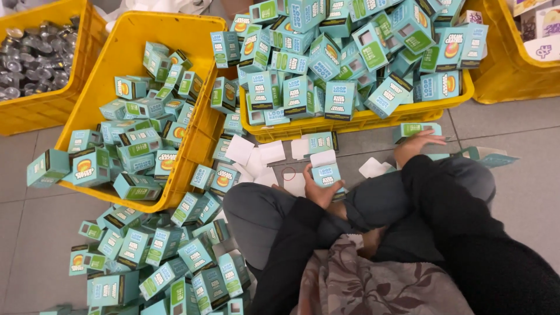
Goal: A person sitting on the floor packs small product boxes by opening their flaps and inserting white paper liners or instructions.
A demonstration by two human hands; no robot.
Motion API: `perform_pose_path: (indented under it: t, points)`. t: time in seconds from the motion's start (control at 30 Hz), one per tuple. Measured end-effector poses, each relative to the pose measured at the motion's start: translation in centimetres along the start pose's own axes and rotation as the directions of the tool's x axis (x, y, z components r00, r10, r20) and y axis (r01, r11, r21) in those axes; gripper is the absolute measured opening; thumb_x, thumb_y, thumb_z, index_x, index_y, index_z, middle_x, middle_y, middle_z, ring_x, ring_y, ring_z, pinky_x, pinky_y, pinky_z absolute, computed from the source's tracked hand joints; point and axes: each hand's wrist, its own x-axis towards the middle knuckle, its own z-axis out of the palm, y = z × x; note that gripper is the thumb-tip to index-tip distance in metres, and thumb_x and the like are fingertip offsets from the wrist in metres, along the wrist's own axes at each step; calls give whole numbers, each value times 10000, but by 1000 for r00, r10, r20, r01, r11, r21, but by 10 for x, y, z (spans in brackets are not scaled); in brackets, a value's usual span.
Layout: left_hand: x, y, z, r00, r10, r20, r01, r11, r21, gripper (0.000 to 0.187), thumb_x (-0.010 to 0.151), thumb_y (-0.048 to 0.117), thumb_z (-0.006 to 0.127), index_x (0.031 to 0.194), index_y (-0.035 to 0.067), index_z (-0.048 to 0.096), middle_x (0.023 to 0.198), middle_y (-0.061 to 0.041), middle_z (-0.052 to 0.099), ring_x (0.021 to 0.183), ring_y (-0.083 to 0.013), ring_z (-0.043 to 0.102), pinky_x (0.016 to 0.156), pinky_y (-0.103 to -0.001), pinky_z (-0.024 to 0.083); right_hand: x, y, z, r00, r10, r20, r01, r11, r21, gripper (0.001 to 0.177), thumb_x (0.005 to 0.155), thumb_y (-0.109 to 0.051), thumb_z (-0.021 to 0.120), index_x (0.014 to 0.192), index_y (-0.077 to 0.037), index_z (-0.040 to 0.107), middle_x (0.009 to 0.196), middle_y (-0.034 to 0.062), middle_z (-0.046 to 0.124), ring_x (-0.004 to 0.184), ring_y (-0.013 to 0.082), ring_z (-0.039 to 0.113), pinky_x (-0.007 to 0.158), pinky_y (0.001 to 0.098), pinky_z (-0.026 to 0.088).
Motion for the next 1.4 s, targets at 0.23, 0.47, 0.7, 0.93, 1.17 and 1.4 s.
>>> perform_pose_path:
  t: [0.23, 0.47, 0.7, 0.93, 1.17, 1.4]
  points:
    - [9, -8, 10, 980, 41, -194, -63, 992, -109, 1143, 564, 317, 969, 1515, 268, 336, 1261, -153, 645, 1198, -374, 654, 1013, -473, 534, -99, -2, -56, 296, -587, -753, 925, 373, 74, 113, 848, -85, 696, 778, -131, 772, 739, 104, 754, 785, 274, 785, 653, 423, 611]
    - [22, -24, 11, 955, 75, -287, -133, 973, -188, 1205, 545, 317, 1010, 1532, 240, 323, 1246, -179, 618, 1186, -369, 641, 1010, -461, 515, -93, -61, -11, 180, -624, -761, 966, 257, 17, 758, 871, -177, 663, 1570, -58, 394, 1610, 213, 391, 1456, 459, 379, 1017, 750, 401]
    - [8, -8, 8, 978, 96, -183, -118, 986, -115, 1204, 595, 358, 1001, 1545, 239, 270, 1264, -183, 599, 1179, -389, 640, 1002, -521, 522, 20, -56, 82, 667, -675, -316, 735, 666, 129, 310, 874, -182, 652, 1125, -55, 781, 1243, 237, 697, 1198, 445, 623, 963, 816, 299]
    - [4, -17, 10, 980, 141, -139, -153, 985, -82, 971, 814, 406, 864, 1565, 197, 286, 1343, -228, 602, 1247, -454, 604, 1062, -584, 462, -39, -7, 11, 624, -645, -441, 781, 511, 359, 316, 888, -191, 480, 897, -67, 770, 818, 185, 725, 815, 372, 695, 800, 636, 437]
    - [-12, 8, 6, 988, 148, -39, -150, 987, -62, 764, 1007, 425, 592, 1592, 162, 177, 1409, -292, 556, 1294, -527, 550, 1103, -669, 388, -155, 33, -14, 547, -463, -697, 348, -631, 693, 481, 965, -312, 711, 1396, -128, 602, 1303, 207, 686, 1138, 396, 688, 896, 514, 581]
    - [-14, 0, 13, 982, 186, -24, -186, 982, -16, 484, 1010, 444, 575, 1398, 186, 446, 1342, -276, 598, 1329, -490, 525, 1154, -562, 370, -165, 24, -2, 612, -534, -583, 84, -690, 719, 429, 1022, -349, 653, 1390, -129, 659, 1289, 212, 670, 1135, 349, 676, 979, 503, 549]
